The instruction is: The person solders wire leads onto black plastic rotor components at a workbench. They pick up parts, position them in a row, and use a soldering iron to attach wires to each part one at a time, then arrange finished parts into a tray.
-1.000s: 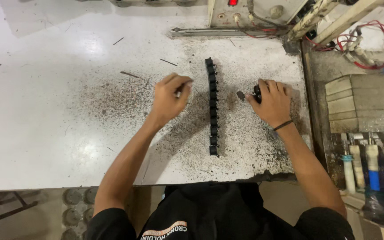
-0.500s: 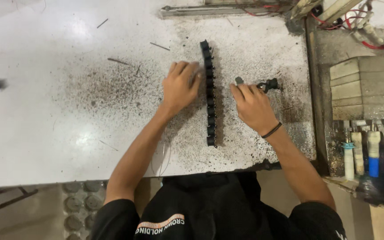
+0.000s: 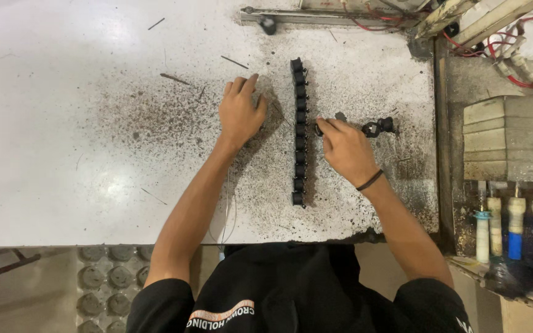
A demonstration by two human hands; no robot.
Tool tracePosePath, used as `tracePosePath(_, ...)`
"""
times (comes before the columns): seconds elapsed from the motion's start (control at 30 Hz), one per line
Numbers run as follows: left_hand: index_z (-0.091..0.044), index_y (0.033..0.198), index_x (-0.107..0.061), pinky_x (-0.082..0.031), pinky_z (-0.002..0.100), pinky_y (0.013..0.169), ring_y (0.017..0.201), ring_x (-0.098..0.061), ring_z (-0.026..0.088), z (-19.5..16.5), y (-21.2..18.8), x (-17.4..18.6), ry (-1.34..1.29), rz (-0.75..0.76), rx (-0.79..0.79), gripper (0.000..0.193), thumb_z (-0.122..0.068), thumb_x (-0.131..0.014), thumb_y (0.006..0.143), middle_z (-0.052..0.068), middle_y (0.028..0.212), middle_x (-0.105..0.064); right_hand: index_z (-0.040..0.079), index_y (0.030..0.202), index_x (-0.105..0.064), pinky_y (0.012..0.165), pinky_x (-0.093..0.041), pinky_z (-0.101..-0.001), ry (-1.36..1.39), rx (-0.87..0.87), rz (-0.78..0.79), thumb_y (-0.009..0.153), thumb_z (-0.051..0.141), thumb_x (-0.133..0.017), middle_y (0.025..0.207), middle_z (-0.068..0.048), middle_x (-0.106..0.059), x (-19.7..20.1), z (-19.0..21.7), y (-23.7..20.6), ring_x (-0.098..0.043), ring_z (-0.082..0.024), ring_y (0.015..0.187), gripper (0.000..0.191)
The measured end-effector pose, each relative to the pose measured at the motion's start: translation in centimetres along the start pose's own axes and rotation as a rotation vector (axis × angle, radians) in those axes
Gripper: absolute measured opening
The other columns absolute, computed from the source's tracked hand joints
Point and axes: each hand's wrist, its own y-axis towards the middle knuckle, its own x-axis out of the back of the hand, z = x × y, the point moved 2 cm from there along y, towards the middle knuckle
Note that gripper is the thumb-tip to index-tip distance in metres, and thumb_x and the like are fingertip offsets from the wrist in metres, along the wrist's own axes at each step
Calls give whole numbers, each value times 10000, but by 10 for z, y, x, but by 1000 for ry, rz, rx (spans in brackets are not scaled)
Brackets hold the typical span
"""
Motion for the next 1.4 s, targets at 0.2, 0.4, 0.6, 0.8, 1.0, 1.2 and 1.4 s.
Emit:
tracePosePath(0.2,-77,1149,-729,-541,412,812,969,-618,297,-33,-2,22,-123,9,-78,262,-168,-735,903,78,1027,-689,82,1173,-762,1044,-424,-519,-594,74,-171,832,29,-699,1131,-107,-729,36,-33,-26,-592,-251,1152,351)
tracePosePath(0.4,-75,1046,-741,-566,400,808,969,-610,295,-112,-17,10,-153,174,-414,258,-176,-773,812,68,1030,-710,8,1202,-732,967,-504,-477,-109,101,-217,886,-13,-716,1239,-144,-719,25,-33,-44,-627,-310,1114,317)
tracePosePath(0.6,-65,868,-757,-580,428,768,992,-643,300,-124,-7,-17,-2,364,-400,117,-125,-698,786,70,903,-714,10,1045,-759,723,-605,-340,299,-81,-341,884,32,-762,1051,-143,-757,17,-18,-63,-748,-264,865,162)
tracePosePath(0.8,-60,876,-777,-587,452,721,938,-637,311,-116,-6,-31,-71,444,-388,138,-114,-666,815,96,858,-716,4,976,-720,658,-592,-313,238,-73,-342,892,25,-769,1013,-124,-748,-5,1,-50,-731,-232,767,99)
tracePosePath(1.0,-51,1007,-768,-587,452,799,1025,-624,326,-116,-5,-28,-30,540,-388,208,-163,-693,850,114,956,-720,98,1028,-712,796,-611,-407,-596,288,-538,682,-6,-670,1109,-122,-733,43,-32,-46,-750,-281,962,363)
tracePosePath(1.2,-12,1081,-725,-569,466,868,1122,-583,375,-126,-8,-23,6,573,-409,480,-263,-803,680,180,1056,-691,25,1170,-735,748,-600,-344,-26,15,-261,972,174,-764,1096,-122,-726,53,-40,-68,-726,-259,890,250)
tracePosePath(1.4,-18,1105,-721,-568,473,861,1115,-585,384,-125,-9,-25,-14,584,-427,463,-221,-778,693,177,1046,-695,67,1072,-770,616,-560,-381,16,6,-191,867,220,-821,921,-79,-722,29,5,-82,-691,-259,698,260)
